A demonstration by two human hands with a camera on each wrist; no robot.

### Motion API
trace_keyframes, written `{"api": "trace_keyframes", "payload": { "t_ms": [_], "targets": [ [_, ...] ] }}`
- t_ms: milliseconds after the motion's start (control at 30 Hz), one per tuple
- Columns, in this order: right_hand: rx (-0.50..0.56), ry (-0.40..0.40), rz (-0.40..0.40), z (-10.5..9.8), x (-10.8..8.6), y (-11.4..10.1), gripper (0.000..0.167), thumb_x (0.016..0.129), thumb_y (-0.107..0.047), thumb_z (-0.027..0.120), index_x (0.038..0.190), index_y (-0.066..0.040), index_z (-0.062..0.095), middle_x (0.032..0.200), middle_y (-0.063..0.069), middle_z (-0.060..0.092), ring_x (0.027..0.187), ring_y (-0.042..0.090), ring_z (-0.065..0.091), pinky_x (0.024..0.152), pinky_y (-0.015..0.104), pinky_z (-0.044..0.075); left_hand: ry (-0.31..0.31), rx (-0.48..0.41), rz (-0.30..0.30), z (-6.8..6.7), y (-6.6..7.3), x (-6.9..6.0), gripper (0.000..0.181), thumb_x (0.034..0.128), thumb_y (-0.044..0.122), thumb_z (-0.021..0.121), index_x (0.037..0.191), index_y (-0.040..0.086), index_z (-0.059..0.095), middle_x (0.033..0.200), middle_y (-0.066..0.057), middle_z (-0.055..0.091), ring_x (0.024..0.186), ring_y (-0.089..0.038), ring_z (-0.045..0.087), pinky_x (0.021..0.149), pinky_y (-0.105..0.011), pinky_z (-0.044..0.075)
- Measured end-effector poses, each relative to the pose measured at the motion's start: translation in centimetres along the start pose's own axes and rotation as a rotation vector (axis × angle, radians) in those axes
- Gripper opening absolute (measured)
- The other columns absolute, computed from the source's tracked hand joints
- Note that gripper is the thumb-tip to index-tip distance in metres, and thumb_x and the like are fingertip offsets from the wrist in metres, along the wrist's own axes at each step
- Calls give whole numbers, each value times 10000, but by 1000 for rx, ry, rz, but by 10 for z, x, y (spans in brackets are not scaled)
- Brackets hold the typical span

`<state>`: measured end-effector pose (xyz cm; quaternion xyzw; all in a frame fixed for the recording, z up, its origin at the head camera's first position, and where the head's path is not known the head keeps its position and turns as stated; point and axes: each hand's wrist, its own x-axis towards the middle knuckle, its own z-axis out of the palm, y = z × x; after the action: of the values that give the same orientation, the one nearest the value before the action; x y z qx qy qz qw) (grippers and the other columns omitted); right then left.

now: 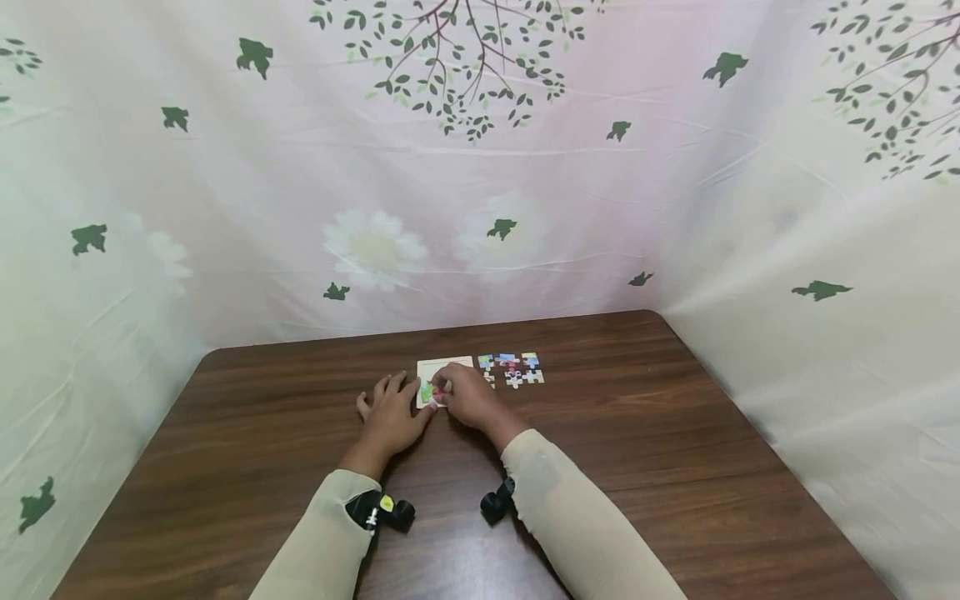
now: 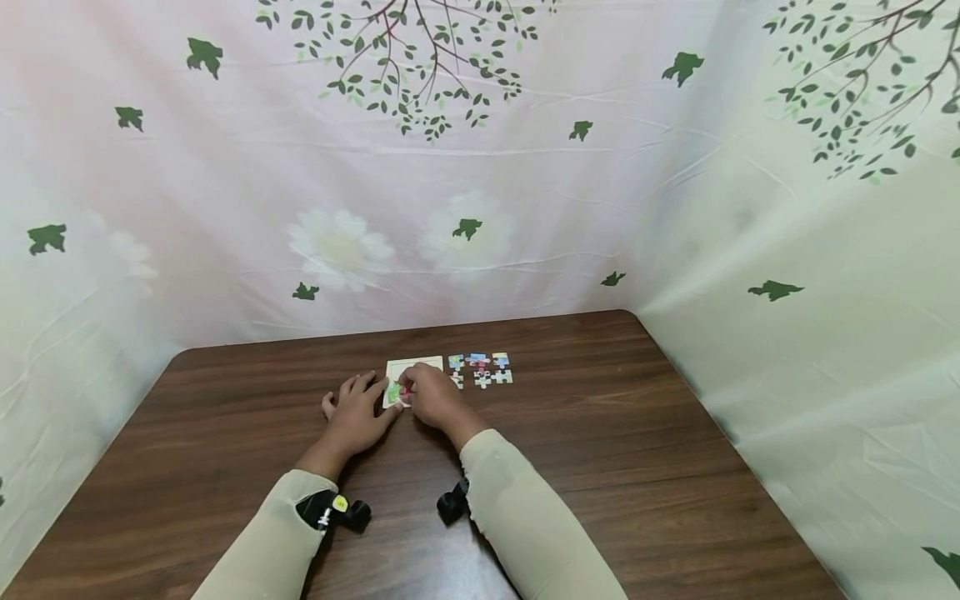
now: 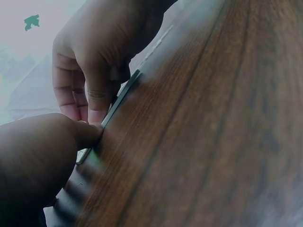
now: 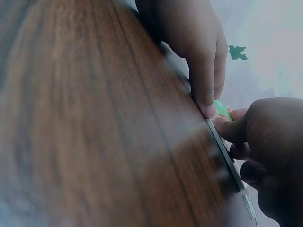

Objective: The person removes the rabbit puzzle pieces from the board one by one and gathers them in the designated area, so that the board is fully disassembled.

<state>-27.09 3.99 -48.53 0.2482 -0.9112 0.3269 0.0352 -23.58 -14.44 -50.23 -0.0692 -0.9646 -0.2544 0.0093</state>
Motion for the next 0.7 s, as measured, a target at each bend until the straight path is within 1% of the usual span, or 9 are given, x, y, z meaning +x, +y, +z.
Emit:
{"api": "trace_keyframes", "payload": {
  "t_ms": [100, 300, 533, 700],
  "targets": [
    [-8, -2, -13, -1, 0, 0, 128, 1013, -41, 757, 1129, -73, 801, 1126, 65, 767, 1064, 212, 729, 945, 385, 600, 3, 3, 1, 0, 0, 1, 694, 1056, 494, 681, 1631, 137, 528, 1762, -188, 358, 1645, -481, 236, 1227, -812, 70],
    [-13, -18, -23, -1, 0, 2, 214, 1021, -30, 741, 1220, -81, 799, 1214, 64, 761, 1083, 216, 719, 960, 395, 598, -5, 15, 1, -1, 1, 1, 693, 1057, 485, 680, 1634, 136, 523, 1763, -185, 354, 1644, -479, 237, 1228, -815, 78],
    [2, -8, -63, 1, 1, 3, 209, 1035, -40, 730, 1233, -55, 795, 1217, 91, 755, 1108, 246, 729, 967, 412, 604, -11, 17, 1, -3, 2, -1, 693, 1056, 476, 682, 1632, 125, 524, 1757, -194, 361, 1641, -483, 241, 1223, -822, 85],
    [-23, -8, -92, 1, 1, 3, 248, 1022, -24, 739, 1264, -54, 789, 1203, 81, 749, 1024, 216, 716, 898, 359, 598, -21, 21, -3, -4, 1, 0, 704, 1057, 485, 674, 1639, 124, 513, 1760, -192, 357, 1645, -478, 235, 1224, -823, 89]
  ]
}}
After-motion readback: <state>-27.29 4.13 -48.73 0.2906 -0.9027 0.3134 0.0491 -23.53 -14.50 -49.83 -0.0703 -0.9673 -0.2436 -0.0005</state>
